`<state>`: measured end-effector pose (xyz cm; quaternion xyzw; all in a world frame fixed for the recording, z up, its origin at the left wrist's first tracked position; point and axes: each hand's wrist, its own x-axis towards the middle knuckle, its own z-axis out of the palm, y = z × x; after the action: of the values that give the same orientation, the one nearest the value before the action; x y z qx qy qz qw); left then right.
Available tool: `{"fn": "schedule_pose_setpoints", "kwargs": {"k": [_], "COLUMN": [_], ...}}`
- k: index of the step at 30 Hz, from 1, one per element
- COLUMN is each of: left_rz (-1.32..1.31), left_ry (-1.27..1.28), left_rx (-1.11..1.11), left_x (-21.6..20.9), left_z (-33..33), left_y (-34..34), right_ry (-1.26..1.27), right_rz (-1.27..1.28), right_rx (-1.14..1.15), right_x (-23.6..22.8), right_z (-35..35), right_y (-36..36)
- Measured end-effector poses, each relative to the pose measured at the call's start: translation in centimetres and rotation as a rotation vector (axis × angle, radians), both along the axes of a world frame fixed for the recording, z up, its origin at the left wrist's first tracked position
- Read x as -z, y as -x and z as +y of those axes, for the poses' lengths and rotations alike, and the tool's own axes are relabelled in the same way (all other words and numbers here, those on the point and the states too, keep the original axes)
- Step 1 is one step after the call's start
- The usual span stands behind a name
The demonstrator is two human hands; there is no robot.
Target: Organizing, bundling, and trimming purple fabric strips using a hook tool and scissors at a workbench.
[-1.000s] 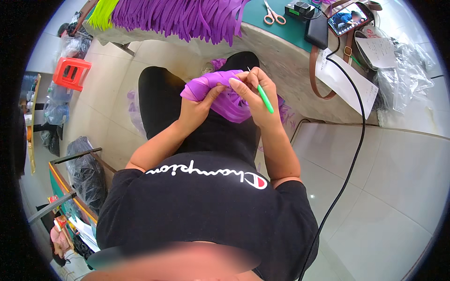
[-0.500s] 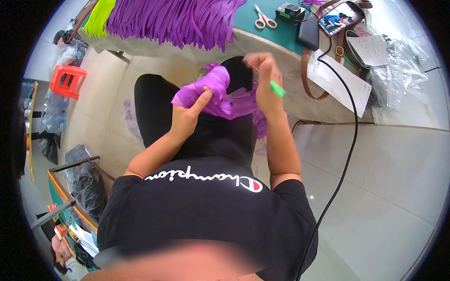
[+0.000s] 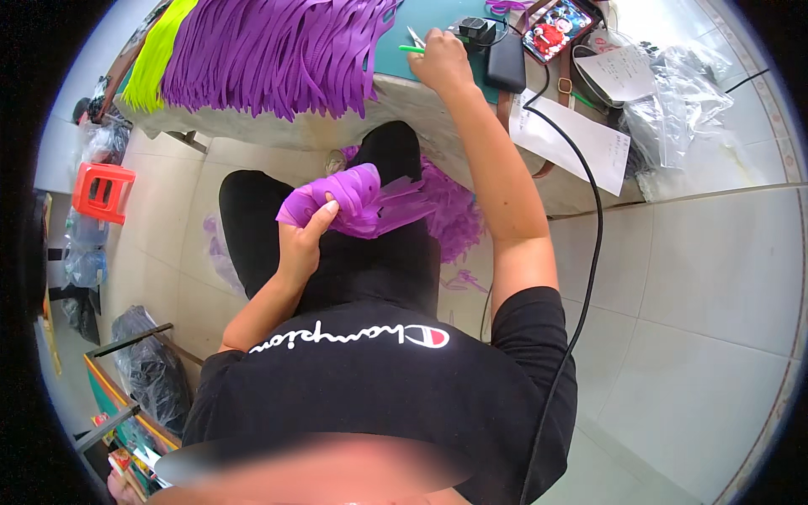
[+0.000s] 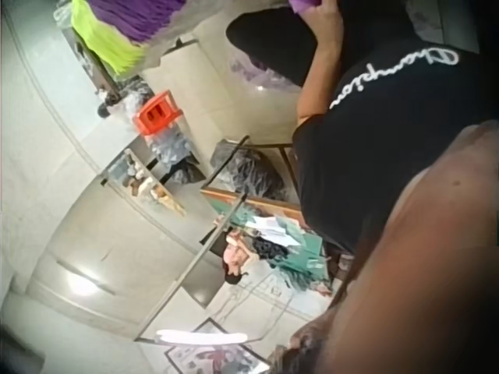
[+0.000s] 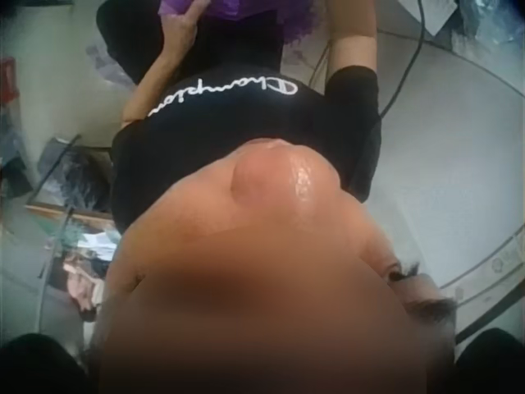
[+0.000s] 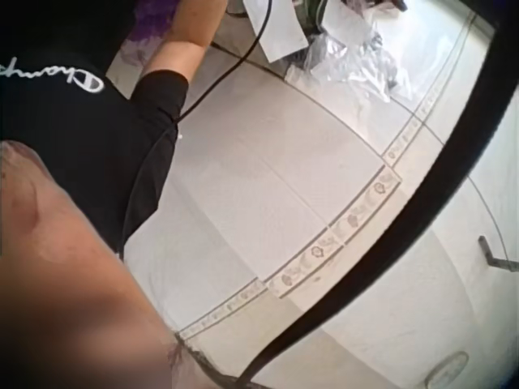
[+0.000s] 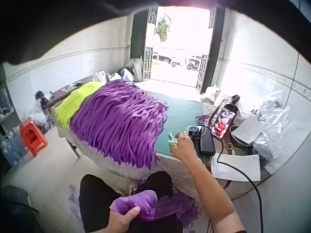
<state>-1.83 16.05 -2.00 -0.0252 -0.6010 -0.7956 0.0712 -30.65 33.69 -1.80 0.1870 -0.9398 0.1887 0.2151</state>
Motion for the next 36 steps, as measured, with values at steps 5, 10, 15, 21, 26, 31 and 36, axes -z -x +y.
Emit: {"fn": "schedule_pose_setpoints", "kwargs": {"k": [5,10,15,21,26,31,36], "left_rz": [-0.043,-0.031,-0.04,-0.05,-0.045,-0.014,0.029], "left_ry": [-0.028,-0.048,-0.046,0.0,-0.009,-0.003,-0.009], "left_rx": [0.037,0.028,0.038,-0.026,0.011,0.061,0.057], "left_x": [-1.0,-0.9,-0.4,0.4,0.7,0.1,-0.4], "left_z": [0.7,0.5,0.2,0.2,0.7,0.9,1.0], "left_y": [0.3,0.1,0.0,-0.4,-0.1,-0.2,-0.3], "right_ry": [-0.129,-0.255,-0.058,0.982,0.725,0.734,0.744], "right_rz": [-0.198,-0.41,-0.221,-1.17,-1.366,-1.512,-1.553], "right_rx": [0.045,0.113,-0.079,-0.608,-0.691,-0.645,-0.62], "right_x": [-0.6,-2.8,-1.3,-3.7,-4.4,-4.5,-4.1], "right_z": [-0.5,0.1,2.5,4.1,5.9,6.2,6.3], "right_y": [0.8,-0.7,-5.0,-17.3,-22.7,-23.1,-22.7]}}
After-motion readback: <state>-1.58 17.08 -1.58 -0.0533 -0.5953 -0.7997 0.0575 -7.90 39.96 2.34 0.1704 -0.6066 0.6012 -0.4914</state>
